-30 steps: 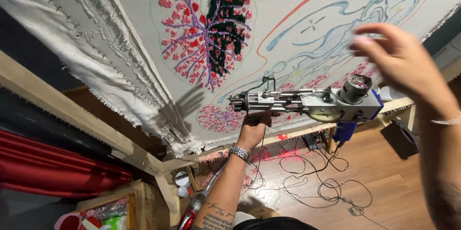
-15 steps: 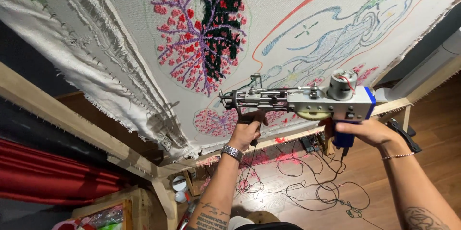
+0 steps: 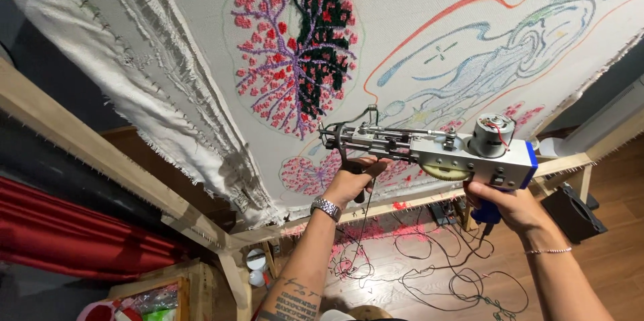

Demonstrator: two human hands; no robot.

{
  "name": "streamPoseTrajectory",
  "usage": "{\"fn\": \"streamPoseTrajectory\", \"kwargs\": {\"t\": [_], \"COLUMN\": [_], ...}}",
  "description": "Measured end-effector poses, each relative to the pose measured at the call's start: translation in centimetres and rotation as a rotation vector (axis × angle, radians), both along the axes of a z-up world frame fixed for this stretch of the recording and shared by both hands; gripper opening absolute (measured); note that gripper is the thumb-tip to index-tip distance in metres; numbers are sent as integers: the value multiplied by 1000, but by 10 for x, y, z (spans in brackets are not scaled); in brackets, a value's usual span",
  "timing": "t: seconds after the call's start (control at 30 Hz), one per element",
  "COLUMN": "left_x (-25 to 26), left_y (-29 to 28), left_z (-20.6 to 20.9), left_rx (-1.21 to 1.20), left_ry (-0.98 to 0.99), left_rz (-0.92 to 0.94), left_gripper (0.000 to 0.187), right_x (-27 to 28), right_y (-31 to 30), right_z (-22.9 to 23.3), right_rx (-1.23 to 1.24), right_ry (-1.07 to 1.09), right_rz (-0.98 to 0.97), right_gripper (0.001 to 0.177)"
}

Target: Using a tufting gun to apply yarn to a canvas on a frame to create a rug.

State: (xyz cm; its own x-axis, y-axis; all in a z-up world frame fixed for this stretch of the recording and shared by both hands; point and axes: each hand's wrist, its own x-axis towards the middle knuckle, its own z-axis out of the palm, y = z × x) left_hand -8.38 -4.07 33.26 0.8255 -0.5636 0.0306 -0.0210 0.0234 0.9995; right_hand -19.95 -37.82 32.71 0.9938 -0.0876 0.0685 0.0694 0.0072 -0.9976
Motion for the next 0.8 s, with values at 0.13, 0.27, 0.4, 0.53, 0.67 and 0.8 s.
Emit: {"fn": "streamPoseTrajectory", "kwargs": {"t": [0.13,0.27,0.4,0.53,0.67,0.8], "left_x": [17,19,17,16,27,38], "left_y": [-13,-23,-31,-33,-41,-37], "left_z": [-43,-52,-48,-47,-67,-64], "left_rx": [-104,-225,-163,-43,-165,-101], "left_ry": [34,-10,-28,-17,-167,-86], "left_rz": [99,201,256,313,364,408], "left_gripper": [36,34,37,38,36,35], "right_x": [-5,-8,-10,-14,-18,-25], "right_y": [1,5,10,17,34,60], "right_z": [-5,-10,-9,-10,-8,-9], "right_rx": [-22,21,29,8,37,18], "right_ry": [-14,-87,-73,-90,-81,-25], "right_rz": [-45,-21,-68,-83,-127,-136], "right_gripper": [16,14,13,14,16,20]}}
